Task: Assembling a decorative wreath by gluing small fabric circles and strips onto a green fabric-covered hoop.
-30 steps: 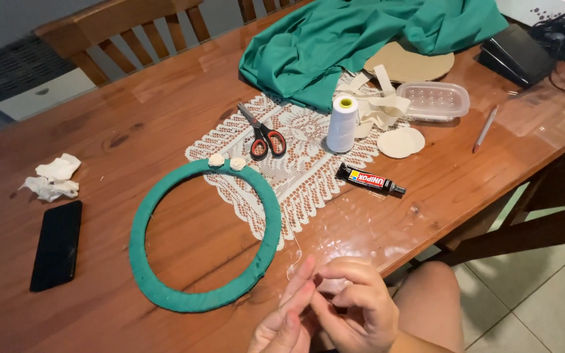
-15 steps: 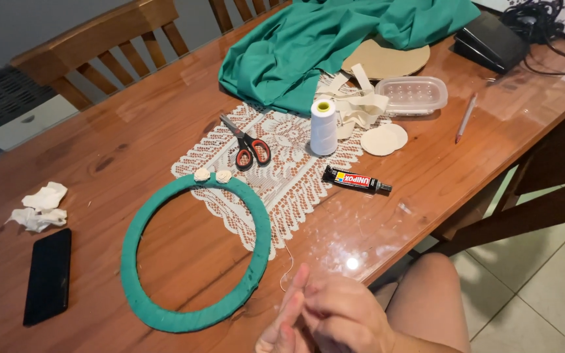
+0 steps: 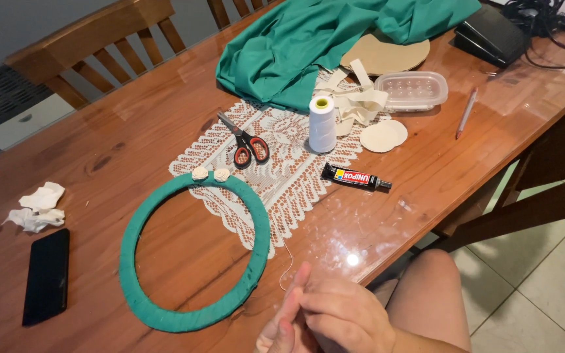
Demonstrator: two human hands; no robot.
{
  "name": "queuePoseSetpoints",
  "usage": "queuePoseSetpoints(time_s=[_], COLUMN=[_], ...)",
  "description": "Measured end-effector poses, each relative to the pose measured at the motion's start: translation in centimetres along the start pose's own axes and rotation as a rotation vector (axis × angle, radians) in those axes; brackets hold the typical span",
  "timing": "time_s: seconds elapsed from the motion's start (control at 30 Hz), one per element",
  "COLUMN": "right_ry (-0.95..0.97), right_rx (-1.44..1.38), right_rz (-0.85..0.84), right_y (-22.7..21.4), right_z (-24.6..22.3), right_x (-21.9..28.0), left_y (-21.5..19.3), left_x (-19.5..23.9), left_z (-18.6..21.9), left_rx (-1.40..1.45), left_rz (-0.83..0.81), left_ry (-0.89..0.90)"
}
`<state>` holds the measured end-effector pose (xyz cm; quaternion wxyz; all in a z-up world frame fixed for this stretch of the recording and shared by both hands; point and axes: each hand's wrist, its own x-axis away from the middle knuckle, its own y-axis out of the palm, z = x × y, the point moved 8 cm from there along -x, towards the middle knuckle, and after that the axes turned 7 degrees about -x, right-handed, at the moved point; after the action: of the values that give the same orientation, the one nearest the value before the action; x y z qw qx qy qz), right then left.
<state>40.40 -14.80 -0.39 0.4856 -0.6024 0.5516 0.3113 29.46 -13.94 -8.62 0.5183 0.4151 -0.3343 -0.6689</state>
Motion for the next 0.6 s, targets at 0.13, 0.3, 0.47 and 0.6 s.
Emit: queuePoseSetpoints(time_s=[0.13, 0.3, 0.47, 0.6], right_ry=[-0.028, -0.015, 0.022, 0.018], right_rx=[0.003, 0.023, 0.079, 0.108], right_rz=[-0.021, -0.028, 0.107, -0.006], right_y=[-0.6, -0.2, -0.7, -0.2], right_z=[-0.1, 0.2, -0.5, 0.1], right_x=[0.5, 0.4, -0.7, 0.2], left_y=[-4.1, -6.4, -0.2, 7.8], left_x=[1.4, 1.7, 0.8, -1.2], left_z=[-1.1, -6.4, -6.1, -3.8], left_rx=[-0.223, 0.657, 1.200, 1.491], left_rz=[0.010, 0.337, 0.312, 0.339], left_ry=[0.250, -0.446, -0.690, -0.923])
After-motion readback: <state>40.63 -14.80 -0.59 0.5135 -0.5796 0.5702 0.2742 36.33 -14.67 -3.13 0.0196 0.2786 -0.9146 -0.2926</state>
